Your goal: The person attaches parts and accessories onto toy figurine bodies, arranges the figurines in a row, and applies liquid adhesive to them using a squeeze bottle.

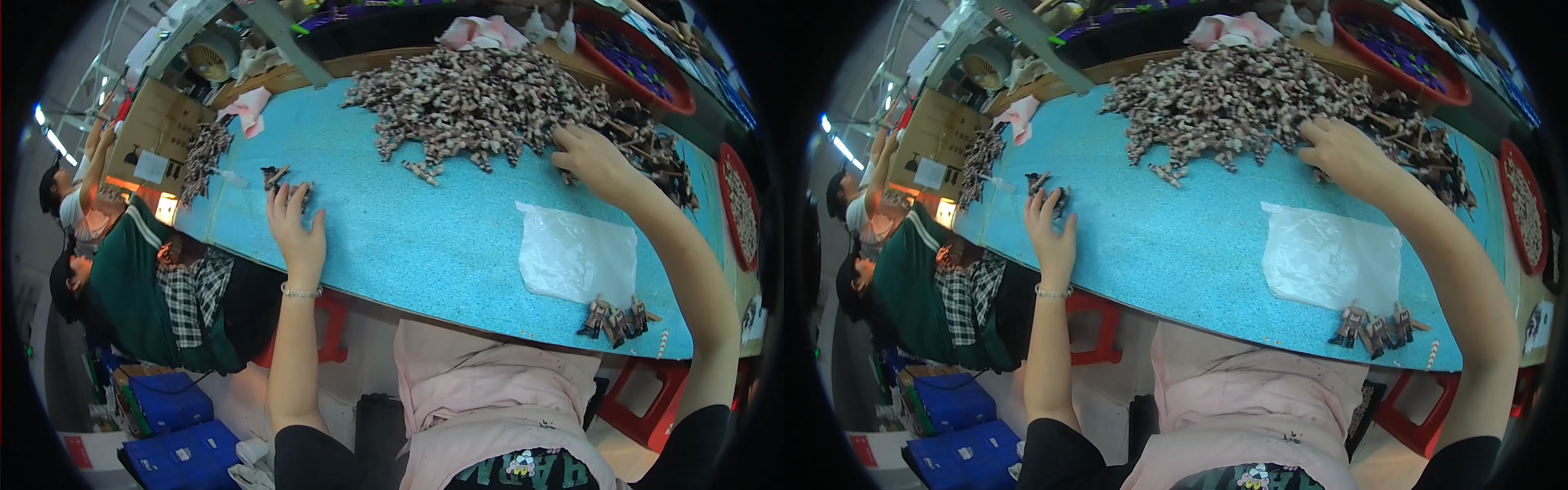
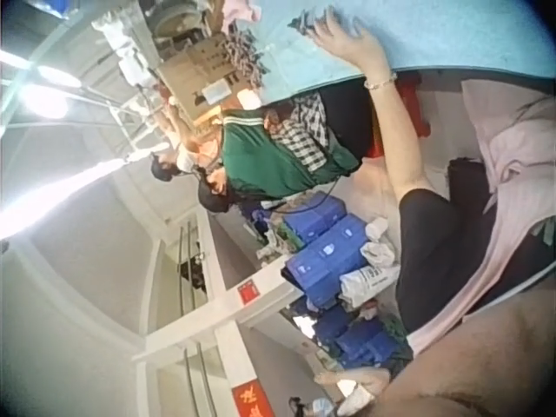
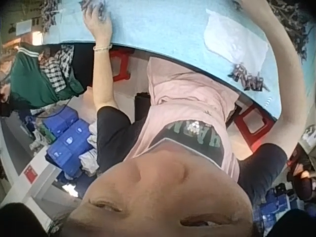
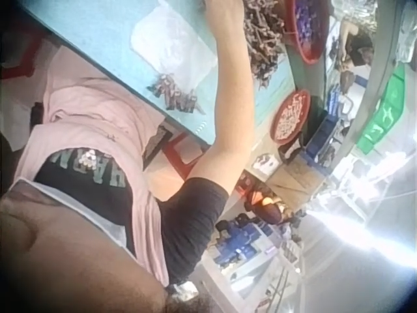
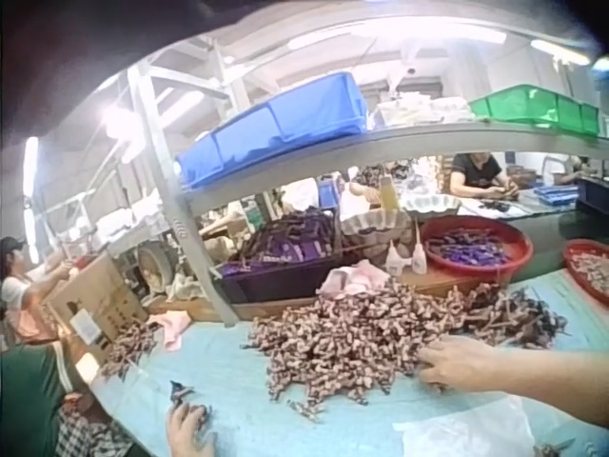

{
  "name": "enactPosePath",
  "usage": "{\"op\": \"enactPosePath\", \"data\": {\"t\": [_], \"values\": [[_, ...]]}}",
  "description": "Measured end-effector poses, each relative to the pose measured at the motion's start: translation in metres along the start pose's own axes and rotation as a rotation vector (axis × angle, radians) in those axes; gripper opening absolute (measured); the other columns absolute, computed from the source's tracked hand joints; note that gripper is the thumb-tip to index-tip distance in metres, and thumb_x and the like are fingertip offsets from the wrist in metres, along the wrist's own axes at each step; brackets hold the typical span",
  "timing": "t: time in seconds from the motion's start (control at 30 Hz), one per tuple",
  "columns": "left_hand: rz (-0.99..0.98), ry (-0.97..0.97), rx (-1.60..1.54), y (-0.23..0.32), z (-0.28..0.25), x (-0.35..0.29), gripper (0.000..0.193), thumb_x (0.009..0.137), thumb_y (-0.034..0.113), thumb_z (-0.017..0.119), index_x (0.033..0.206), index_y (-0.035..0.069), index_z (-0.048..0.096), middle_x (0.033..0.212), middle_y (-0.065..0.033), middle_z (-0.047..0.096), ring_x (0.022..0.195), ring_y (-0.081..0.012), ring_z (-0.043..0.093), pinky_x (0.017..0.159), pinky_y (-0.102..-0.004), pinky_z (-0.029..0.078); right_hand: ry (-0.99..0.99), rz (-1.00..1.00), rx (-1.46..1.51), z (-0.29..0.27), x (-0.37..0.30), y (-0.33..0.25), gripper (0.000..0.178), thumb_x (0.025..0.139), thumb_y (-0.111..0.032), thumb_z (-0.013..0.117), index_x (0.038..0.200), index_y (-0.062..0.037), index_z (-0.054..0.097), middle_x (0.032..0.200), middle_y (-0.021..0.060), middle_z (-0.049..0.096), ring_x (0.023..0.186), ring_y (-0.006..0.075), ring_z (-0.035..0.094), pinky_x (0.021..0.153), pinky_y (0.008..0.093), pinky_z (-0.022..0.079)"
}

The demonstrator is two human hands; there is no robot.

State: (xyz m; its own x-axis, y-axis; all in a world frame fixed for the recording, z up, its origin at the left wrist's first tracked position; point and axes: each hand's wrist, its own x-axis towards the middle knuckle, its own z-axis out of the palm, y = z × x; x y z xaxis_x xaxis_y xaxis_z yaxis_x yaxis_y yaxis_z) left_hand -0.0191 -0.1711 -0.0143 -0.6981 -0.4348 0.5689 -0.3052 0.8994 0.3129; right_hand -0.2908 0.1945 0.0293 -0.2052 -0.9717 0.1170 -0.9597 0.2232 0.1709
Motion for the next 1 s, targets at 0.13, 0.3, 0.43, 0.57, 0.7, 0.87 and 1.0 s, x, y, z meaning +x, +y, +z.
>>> {"op": "enactPosePath", "data": {"t": [0.13, 0.3, 0.43, 0.57, 0.7, 0.87, 1.0], "values": [[0.127, -0.182, -0.203, 0.080, -0.007, -0.032, 0.037, 0.078, 0.003, 0.065, 0.114, 0.006, 0.060, 0.127, -0.0161, 0.051, 0.127, -0.0383, 0.039, 0.105, -0.0472, 0.032, 0.083, 0.137, 0.296, -0.013, -0.011, -0.005, 0.016, 0.076, 0.002, 0.061, 0.089, -0.0019, 0.052, 0.109, 0.0159, 0.055, 0.104, 0.0320, 0.055, 0.085, 0.0399, 0.046], [0.367, -0.522, -0.592, 0.184, -0.002, -0.081, 0.039, 0.077, 0.004, 0.064, 0.116, 0.004, 0.059, 0.127, -0.0152, 0.052, 0.121, -0.0371, 0.046, 0.100, -0.0459, 0.038, 0.185, 0.465, 0.878, -0.020, -0.054, -0.033, 0.018, 0.082, 0.004, 0.059, 0.099, -0.0011, 0.052, 0.098, 0.0135, 0.060, 0.091, 0.0243, 0.061, 0.079, 0.0342, 0.048], [0.433, -0.634, -0.811, 0.245, 0.017, -0.099, 0.047, 0.074, 0.003, 0.066, 0.120, 0.003, 0.056, 0.128, -0.0178, 0.050, 0.121, -0.0376, 0.046, 0.100, -0.0443, 0.038, 0.173, 0.673, 0.966, -0.017, -0.091, -0.068, 0.022, 0.084, 0.001, 0.061, 0.106, 0.0005, 0.054, 0.093, 0.0118, 0.063, 0.084, 0.0202, 0.063, 0.075, 0.0314, 0.049], [0.541, -0.677, -0.820, 0.279, 0.025, -0.102, 0.059, 0.071, 0.006, 0.068, 0.127, 0.002, 0.049, 0.130, -0.0180, 0.047, 0.119, -0.0366, 0.046, 0.099, -0.0441, 0.038, 0.164, 0.698, 0.907, -0.020, -0.101, -0.082, 0.019, 0.083, 0.000, 0.062, 0.102, 0.0002, 0.058, 0.095, 0.0128, 0.064, 0.084, 0.0224, 0.064, 0.073, 0.0318, 0.050], [0.616, -0.660, -0.771, 0.286, 0.035, -0.105, 0.061, 0.070, 0.006, 0.068, 0.128, 0.000, 0.047, 0.127, -0.0178, 0.048, 0.115, -0.0349, 0.047, 0.096, -0.0436, 0.039, 0.142, 0.608, 0.829, -0.017, -0.096, -0.087, 0.012, 0.080, -0.001, 0.066, 0.091, -0.0004, 0.062, 0.088, 0.0122, 0.061, 0.077, 0.0260, 0.062, 0.069, 0.0346, 0.049], [0.592, -0.662, -0.766, 0.283, 0.032, -0.106, 0.060, 0.070, 0.006, 0.069, 0.127, -0.001, 0.048, 0.123, -0.0167, 0.051, 0.111, -0.0337, 0.050, 0.093, -0.0418, 0.041, 0.263, 0.471, 0.719, -0.002, -0.093, -0.092, 0.012, 0.077, -0.002, 0.067, 0.088, 0.0004, 0.063, 0.083, 0.0113, 0.058, 0.073, 0.0278, 0.058, 0.064, 0.0355, 0.048], [0.536, -0.644, -0.793, 0.275, 0.027, -0.106, 0.059, 0.070, 0.005, 0.071, 0.124, -0.001, 0.050, 0.121, -0.0168, 0.054, 0.107, -0.0342, 0.054, 0.091, -0.0403, 0.044, 0.243, 0.539, 0.764, -0.010, -0.095, -0.091, 0.012, 0.079, -0.002, 0.066, 0.091, -0.0004, 0.062, 0.085, 0.0107, 0.059, 0.072, 0.0245, 0.058, 0.064, 0.0330, 0.047]]}}
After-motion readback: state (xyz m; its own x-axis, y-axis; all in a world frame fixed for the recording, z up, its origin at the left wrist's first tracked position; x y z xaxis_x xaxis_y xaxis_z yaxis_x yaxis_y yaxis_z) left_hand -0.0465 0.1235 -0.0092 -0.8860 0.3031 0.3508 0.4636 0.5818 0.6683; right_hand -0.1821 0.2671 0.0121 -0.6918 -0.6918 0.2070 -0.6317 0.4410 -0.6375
